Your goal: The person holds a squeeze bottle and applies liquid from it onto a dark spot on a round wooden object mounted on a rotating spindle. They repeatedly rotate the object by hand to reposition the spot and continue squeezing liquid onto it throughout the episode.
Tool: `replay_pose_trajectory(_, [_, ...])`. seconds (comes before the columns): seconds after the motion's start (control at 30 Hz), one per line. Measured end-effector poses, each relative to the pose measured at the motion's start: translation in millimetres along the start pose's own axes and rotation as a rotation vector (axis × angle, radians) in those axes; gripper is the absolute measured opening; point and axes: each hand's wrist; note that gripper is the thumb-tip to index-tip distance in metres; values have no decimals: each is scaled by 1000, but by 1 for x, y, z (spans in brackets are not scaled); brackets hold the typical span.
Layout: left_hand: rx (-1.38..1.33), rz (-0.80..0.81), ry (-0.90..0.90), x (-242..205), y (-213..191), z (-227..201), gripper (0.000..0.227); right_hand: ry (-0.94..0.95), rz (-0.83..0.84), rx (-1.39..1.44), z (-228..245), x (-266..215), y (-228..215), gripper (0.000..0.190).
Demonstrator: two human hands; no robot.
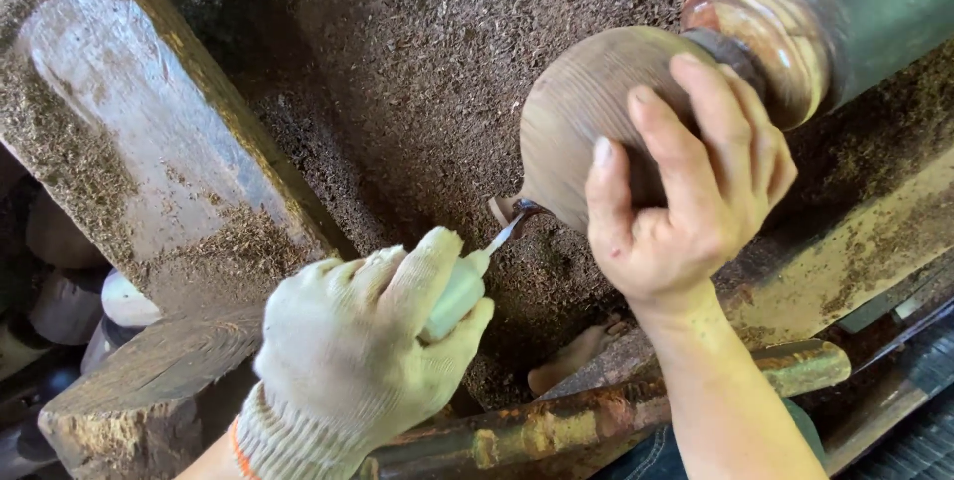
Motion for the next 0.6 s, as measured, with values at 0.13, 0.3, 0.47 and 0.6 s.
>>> replay_pose_trajectory(0.13, [-16,44,-27,0,2,1,37,5,-28,73,-11,-11,3,27])
replay_pose_trajectory(0.3, [-11,39,17,-3,-6,-2,33,1,-3,44,-10,-1,4,23])
replay_pose_trajectory(0.47, [67,62,12,-9,0,2,41,-35,18,-17,2,17,1,20])
replay_pose_trajectory(0.6, [58,138,-56,-5,-4,0,39,-33,117,-75,8,26,1,14])
Point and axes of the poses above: each hand's wrist, its own x-axis towards the middle knuckle, its own y-axis out of the palm, z = x × y, and after that the axes turned 7 degrees about y, right-handed
